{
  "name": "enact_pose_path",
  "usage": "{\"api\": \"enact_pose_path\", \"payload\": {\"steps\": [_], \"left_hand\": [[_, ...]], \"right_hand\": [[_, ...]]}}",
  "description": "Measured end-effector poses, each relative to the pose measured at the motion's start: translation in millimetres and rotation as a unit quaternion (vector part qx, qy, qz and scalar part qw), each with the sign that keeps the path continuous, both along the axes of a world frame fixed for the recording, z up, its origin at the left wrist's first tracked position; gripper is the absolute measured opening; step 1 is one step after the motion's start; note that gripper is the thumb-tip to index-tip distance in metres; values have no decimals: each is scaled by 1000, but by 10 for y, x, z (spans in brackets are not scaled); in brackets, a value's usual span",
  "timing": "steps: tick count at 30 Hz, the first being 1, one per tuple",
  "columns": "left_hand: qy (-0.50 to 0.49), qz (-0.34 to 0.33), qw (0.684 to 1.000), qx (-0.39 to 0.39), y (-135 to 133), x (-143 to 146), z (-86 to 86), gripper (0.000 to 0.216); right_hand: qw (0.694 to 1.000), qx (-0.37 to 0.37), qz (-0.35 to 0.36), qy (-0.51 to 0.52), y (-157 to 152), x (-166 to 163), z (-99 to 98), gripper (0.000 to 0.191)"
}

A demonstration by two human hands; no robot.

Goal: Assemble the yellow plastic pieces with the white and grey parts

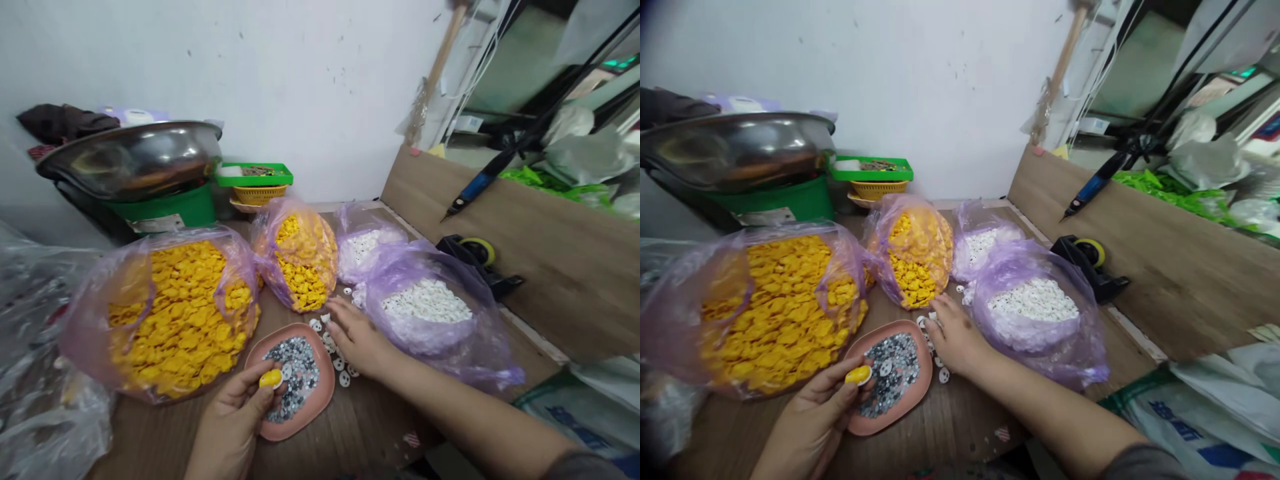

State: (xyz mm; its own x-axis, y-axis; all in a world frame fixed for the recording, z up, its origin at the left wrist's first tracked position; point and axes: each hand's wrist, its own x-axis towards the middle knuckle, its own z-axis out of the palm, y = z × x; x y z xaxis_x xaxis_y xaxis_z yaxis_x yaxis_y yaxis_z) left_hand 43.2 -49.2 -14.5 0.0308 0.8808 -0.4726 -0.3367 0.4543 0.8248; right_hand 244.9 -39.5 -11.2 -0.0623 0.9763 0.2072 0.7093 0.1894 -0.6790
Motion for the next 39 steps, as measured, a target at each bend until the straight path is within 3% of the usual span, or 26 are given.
{"api": "enact_pose_path", "payload": {"steps": [5,10,14,17,20,22,25,31,39], "left_hand": [[12,-14,1000,1,11,28,-7,41],[25,-7,1000,-14,57,10,-7,43],[26,-2,999,-20,95,-18,-58,44],[30,-10,999,-16,95,-32,-92,42],[39,-20,999,-4,84,-12,-78,42],[44,-29,999,-7,76,21,-49,42],[50,-43,998,-12,57,71,-7,43],[71,-74,995,-11,0,105,46,45],[67,-68,995,-32,-35,115,87,48]], "right_hand": [[999,-32,-30,-13,154,79,35,43],[998,16,18,-53,5,2,131,35],[995,54,-2,-79,-140,82,159,29],[988,40,-97,-116,-148,444,222,30],[926,-32,-317,-201,-98,964,281,29],[909,-61,-355,-208,-70,1254,272,26],[905,-89,-365,-201,-57,1465,182,24],[912,-134,-352,-162,-59,1406,-4,26],[921,-99,-375,-33,-159,1370,27,18]]}}
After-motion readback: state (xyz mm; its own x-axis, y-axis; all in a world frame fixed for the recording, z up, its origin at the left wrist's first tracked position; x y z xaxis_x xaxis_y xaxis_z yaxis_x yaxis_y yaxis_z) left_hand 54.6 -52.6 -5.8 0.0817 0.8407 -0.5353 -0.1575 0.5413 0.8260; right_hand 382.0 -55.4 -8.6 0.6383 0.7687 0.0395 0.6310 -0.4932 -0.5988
